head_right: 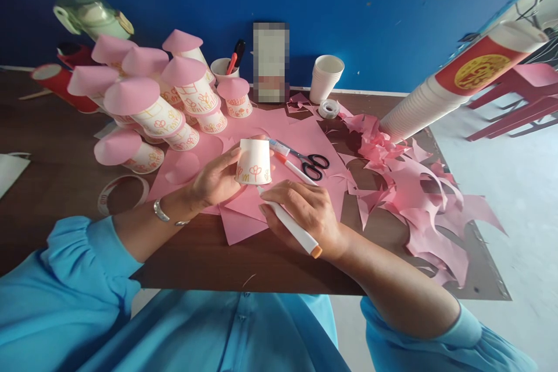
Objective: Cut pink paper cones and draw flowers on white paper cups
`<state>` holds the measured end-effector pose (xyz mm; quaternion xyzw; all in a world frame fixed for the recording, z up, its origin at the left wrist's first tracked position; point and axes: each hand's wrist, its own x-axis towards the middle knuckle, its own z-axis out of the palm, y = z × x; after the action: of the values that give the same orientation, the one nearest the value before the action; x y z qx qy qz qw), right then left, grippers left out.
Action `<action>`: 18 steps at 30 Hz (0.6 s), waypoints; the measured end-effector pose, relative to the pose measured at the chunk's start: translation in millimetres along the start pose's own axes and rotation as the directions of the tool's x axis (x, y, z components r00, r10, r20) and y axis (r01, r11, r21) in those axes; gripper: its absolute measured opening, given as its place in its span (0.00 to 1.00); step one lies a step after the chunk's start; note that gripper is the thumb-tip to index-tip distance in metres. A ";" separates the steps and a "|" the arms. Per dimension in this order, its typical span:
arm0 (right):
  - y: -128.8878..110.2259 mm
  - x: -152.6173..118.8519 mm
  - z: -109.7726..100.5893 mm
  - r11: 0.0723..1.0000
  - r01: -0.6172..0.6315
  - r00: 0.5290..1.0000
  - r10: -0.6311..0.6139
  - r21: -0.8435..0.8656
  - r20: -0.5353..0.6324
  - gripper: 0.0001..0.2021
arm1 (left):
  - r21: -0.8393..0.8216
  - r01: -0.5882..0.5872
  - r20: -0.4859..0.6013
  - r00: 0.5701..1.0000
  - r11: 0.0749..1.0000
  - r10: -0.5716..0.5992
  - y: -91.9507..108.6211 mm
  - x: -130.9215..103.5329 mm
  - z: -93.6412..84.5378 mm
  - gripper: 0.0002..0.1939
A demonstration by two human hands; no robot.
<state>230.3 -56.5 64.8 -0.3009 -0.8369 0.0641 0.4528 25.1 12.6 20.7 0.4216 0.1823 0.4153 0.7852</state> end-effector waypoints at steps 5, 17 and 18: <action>0.6 1.0 1.4 1.000 0.016 1.000 -0.016 0.020 -0.006 0.08 | 0.116 -0.019 0.045 0.999 0.993 0.014 2.4 -1.7 2.7 0.25; 2.0 -7.6 11.7 1.000 -0.001 1.000 0.002 -0.015 0.025 0.07 | 0.156 -0.039 0.014 0.999 0.987 0.037 3.8 -2.7 7.6 0.21; 2.3 -7.9 12.3 1.000 -0.006 1.000 0.006 -0.015 0.026 0.07 | 0.169 -0.037 0.014 0.999 0.985 0.035 4.4 -2.6 8.5 0.21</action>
<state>224.8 -57.1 51.1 -0.3058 -0.8421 0.0631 0.4397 26.8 7.5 29.1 0.4924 0.2051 0.4101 0.7398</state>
